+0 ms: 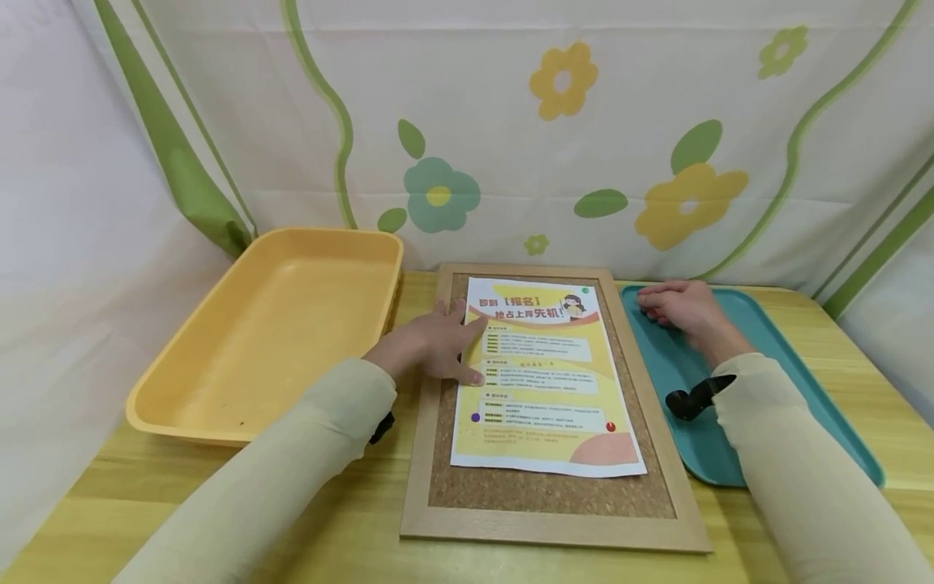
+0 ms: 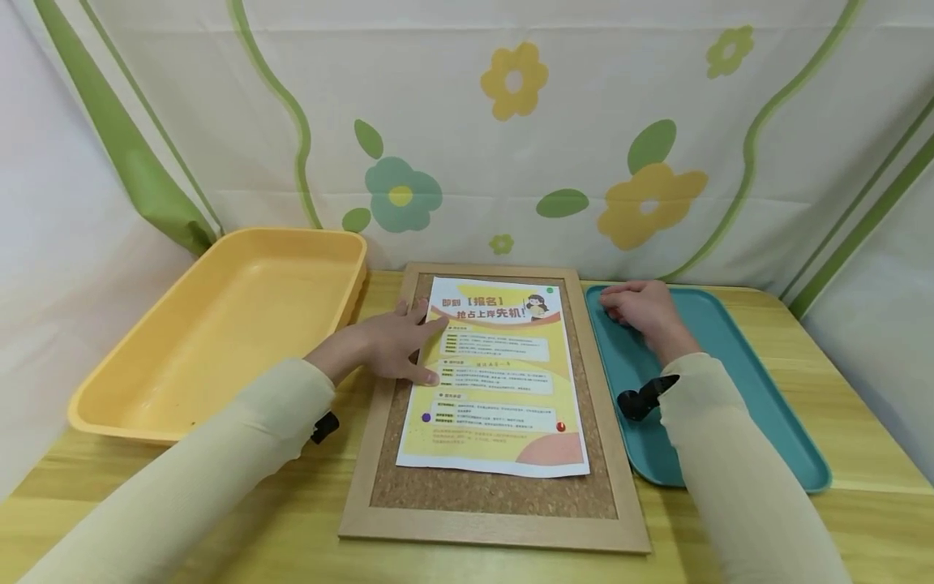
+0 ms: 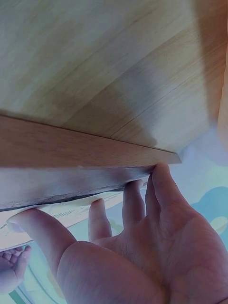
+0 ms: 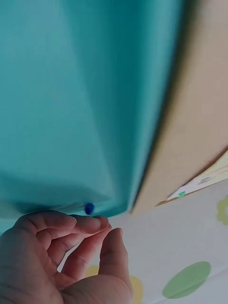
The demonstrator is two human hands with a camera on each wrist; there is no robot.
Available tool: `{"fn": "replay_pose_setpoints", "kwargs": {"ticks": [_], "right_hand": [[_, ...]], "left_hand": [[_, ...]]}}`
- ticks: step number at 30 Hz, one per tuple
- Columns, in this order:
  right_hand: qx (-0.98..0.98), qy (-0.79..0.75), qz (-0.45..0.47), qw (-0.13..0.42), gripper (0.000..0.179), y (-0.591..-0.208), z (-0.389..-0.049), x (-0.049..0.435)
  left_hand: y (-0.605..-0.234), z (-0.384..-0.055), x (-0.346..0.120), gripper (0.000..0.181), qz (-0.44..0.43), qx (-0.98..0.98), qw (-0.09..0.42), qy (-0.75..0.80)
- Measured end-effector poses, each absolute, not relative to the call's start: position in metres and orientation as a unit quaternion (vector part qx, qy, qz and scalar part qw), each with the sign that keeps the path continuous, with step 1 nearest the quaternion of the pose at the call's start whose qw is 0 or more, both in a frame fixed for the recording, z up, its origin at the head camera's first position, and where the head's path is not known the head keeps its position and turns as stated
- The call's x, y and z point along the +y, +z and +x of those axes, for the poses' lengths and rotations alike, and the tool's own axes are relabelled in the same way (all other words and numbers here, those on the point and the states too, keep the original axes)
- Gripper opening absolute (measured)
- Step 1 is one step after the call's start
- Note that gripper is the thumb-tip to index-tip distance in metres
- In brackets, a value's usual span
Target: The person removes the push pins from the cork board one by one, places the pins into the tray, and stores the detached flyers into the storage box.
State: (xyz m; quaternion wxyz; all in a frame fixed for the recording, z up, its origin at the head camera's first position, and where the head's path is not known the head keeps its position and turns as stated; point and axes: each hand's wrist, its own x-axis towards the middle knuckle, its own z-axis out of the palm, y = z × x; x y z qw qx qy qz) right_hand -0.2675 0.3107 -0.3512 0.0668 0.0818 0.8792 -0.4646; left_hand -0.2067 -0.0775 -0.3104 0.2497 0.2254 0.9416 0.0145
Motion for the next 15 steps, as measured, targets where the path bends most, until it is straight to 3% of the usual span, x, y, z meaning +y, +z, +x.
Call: {"fn": "replay_pose_setpoints", "kwargs": {"ticks": [15], "right_hand": [[0.888, -0.454, 0.036, 0.056, 0.046, -0.337, -0.277, 0.265]], "left_hand": [[-0.309, -0.207, -0.076, 0.101, 0.225, 0.941, 0.253, 0.012]]}}
